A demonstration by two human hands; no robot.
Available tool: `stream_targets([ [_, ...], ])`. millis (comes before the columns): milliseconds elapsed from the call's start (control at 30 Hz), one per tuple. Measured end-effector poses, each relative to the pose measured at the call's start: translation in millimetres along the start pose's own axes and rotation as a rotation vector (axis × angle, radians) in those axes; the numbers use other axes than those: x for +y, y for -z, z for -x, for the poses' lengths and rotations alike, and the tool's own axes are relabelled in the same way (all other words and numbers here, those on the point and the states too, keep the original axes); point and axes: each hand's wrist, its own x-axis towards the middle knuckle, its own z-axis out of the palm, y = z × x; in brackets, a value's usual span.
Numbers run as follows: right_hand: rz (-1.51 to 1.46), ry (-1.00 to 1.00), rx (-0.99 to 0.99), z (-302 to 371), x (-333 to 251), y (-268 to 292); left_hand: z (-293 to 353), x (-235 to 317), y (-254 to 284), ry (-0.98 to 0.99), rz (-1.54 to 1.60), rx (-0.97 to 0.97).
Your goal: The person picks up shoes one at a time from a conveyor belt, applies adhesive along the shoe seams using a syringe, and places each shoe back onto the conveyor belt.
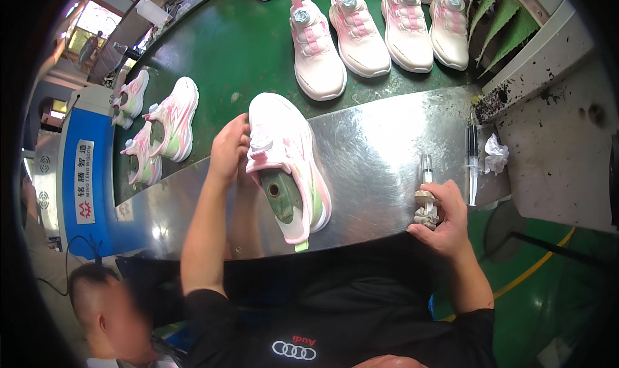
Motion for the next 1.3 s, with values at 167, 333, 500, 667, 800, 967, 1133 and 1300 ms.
stream_targets([
  [167, -0.021, -0.051, 0.041, 4.9, 2.0, 4.2, -45.1, 5.7, 0.2, 0.207, -0.182, -0.216],
  [333, 0.068, -0.025, -0.112, 4.8, -7.2, 15.8, -10.5, 43.9, -60.2, 0.099, 0.081, -0.13],
  [500, -0.082, -0.197, 0.032, 5.0, -19.3, 11.6, 29.1, 59.2, -85.6, -0.212, 0.501, -0.355],
  [667, -0.014, -0.018, -0.149, -1.8, -37.3, 18.8, 53.3, 33.2, -71.2, -0.256, 0.722, -0.293],
  [800, -0.549, -0.13, -0.12, -11.3, -62.7, 20.1, 66.7, 29.8, -58.6, -0.208, 0.746, -0.357],
  [967, -1.04, 0.014, -0.252, -53.0, -95.8, 8.6, 76.3, 34.9, -63.0, -0.317, 0.683, -0.385],
  [1133, -1.189, 0.065, -0.374, -79.8, -125.8, -9.3, 79.2, 35.3, -62.9, -0.45, 0.612, -0.529],
  [1300, -1.258, 0.122, -0.471, -85.6, -130.6, -17.8, 79.6, 37.0, -65.2, -0.559, 0.601, -0.621],
])
